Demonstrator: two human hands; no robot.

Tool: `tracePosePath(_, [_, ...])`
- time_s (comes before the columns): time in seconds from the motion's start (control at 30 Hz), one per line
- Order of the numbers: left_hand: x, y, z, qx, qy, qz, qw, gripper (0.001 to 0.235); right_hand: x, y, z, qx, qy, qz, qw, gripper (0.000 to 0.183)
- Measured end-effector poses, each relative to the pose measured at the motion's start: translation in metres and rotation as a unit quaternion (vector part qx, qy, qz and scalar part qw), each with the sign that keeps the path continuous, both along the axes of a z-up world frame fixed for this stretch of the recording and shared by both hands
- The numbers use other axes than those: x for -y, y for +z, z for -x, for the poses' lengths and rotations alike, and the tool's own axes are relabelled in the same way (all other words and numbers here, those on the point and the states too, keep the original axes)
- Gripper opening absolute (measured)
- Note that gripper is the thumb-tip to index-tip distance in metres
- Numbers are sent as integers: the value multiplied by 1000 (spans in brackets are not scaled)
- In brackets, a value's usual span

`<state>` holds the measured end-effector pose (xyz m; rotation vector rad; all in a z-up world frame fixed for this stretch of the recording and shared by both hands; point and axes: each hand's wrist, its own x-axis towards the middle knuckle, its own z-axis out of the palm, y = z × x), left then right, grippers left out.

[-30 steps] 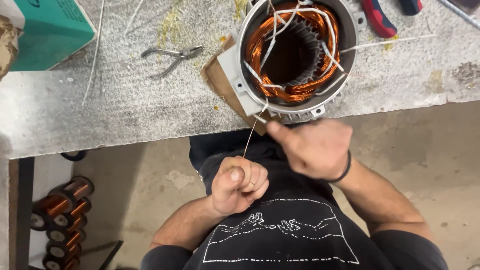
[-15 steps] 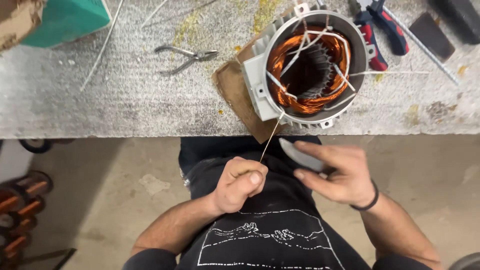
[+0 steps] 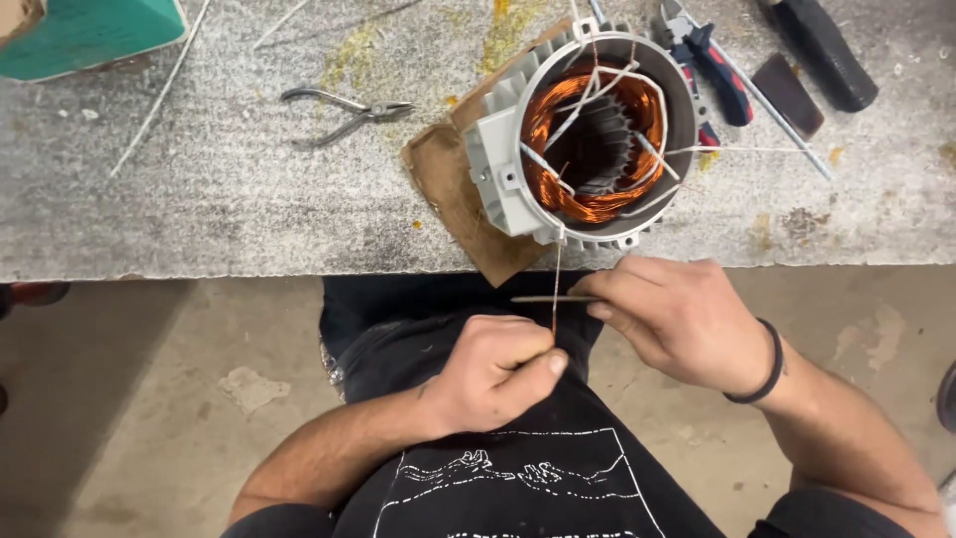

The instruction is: The person is stripping the insulation from a copper wire using a metal tool inside an electromechanical workshop.

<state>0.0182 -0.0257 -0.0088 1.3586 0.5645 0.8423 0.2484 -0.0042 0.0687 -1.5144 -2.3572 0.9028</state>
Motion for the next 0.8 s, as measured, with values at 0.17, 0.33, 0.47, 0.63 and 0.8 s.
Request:
tracePosePath(0.17, [-2,-2,8,-16,19,-9,1000,37,-10,5,0,29,23,-73,997,14])
tracePosePath(0.33, [-1,-4,11,-24,21,-26,999,38,2,14,11,74,6,-135,988,12])
tracePosePath(0.47, [-1,-5,10,-24,30,-34,999,37,-4,14,3,59,-20,-138,988,6])
tracePosePath(0.63, [-10,1,15,-45,37,-105,993,35,-6,18,6,36,-17,-99,994,7])
tracePosePath(0.8, [-18,9,18,-82,62,-170,980,35,-4,21,6,80,-30,-119,989,10])
